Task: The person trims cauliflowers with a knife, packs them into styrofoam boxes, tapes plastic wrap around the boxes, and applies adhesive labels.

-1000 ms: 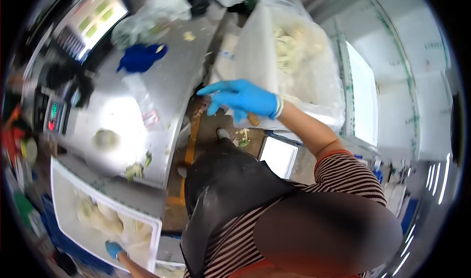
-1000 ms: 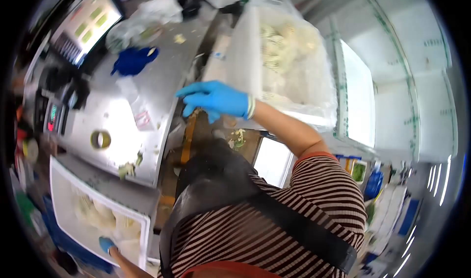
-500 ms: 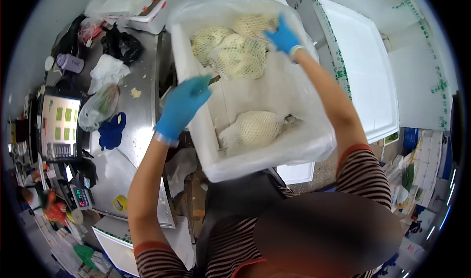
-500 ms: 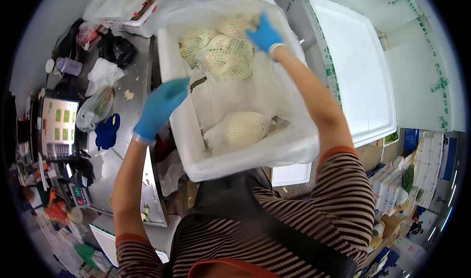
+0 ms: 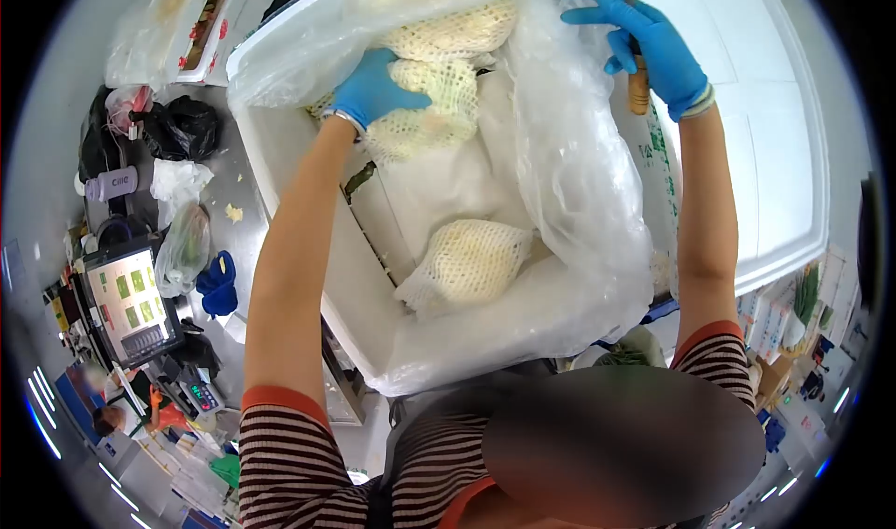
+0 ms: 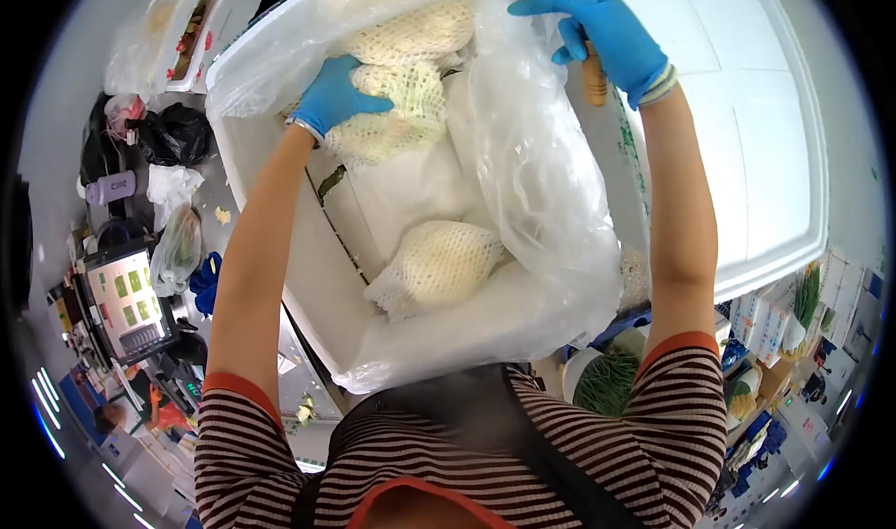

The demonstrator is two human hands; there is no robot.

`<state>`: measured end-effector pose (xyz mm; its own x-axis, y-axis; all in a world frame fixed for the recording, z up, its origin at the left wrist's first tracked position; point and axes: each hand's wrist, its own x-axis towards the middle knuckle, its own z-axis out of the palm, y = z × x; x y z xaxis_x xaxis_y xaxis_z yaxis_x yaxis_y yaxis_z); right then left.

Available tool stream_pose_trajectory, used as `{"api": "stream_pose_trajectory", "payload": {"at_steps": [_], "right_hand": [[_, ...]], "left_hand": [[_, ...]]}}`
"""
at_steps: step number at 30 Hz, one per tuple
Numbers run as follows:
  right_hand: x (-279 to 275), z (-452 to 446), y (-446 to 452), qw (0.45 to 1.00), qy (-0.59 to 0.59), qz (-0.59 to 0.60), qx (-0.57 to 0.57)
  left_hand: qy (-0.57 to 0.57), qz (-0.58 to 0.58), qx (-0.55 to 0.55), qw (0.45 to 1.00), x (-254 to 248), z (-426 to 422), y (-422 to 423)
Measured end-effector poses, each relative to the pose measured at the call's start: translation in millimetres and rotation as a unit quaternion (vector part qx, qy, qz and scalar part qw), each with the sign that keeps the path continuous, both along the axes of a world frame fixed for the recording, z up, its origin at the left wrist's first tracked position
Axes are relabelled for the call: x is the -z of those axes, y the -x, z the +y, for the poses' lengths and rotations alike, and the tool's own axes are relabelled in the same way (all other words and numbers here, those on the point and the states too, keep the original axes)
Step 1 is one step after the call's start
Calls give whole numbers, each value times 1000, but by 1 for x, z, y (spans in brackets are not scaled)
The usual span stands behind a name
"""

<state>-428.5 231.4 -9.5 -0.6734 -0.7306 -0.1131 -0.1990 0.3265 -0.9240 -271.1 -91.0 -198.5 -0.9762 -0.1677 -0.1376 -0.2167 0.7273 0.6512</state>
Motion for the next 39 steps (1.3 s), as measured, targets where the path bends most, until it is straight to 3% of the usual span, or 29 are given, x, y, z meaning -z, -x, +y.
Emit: {"api": "stream_pose_trajectory", "payload": {"at_steps": [2,3,5,6,7,9,11,13,14,15,17,20,26,27,28,30,32,33,34,37,39], "right_hand": [[-13,-6,-2,999,16,42,-9],[-43,-22,-19,988,24,-126,84],[-35,-33,-19,991,0,-121,51],[-26,-37,-23,999,-3,-46,9],[-18,-43,-28,999,-3,33,-26],[-30,-47,-31,998,-28,40,-36],[-43,-46,-39,995,-31,80,-51],[-57,-35,-42,993,47,4,-110],[-65,-33,-47,986,85,-35,-142],[-77,-40,-71,990,93,-80,-65],[-98,-41,-90,964,135,-183,-136],[-98,-50,-147,948,141,-256,-127],[-70,-37,-319,812,80,-563,-133],[-58,-32,-343,799,39,-555,-229],[-46,-24,-372,768,-25,-584,-264],[-39,-28,-400,706,-107,-596,-368],[-34,-43,-431,809,-140,-390,-418],[-27,-58,-449,845,-123,-223,-470],[-15,-68,-472,855,-109,-161,-480],[-9,-92,-539,781,-44,39,-622],[7,-90,-560,714,14,189,-674]], "left_hand": [[107,34,9,994,-10,16,-12],[65,96,16,993,-17,24,-18],[-8,63,-23,998,-26,30,-24],[-46,47,-42,997,-29,33,-27],[-10,54,-43,998,-33,37,-30],[65,72,-46,994,-46,44,-38],[11,79,-85,993,-62,46,-57],[-50,89,-131,986,-102,52,-86],[-146,67,-153,975,-121,48,-100],[-238,48,-175,954,-137,41,-115],[-417,51,-209,883,-175,32,-147],[-525,40,-259,810,-222,20,-204],[-427,-70,-220,874,-268,11,-374],[-415,-87,-242,873,-269,22,-408],[-364,-104,-233,896,-262,29,-445],[-339,-160,-260,890,-251,57,-510],[-377,-185,-289,860,-237,88,-563],[-415,-173,-308,839,-222,101,-590],[-450,-159,-324,817,-209,112,-615],[-505,-121,-339,785,-190,136,-673],[-480,-77,-336,806,-169,154,-684]]}}
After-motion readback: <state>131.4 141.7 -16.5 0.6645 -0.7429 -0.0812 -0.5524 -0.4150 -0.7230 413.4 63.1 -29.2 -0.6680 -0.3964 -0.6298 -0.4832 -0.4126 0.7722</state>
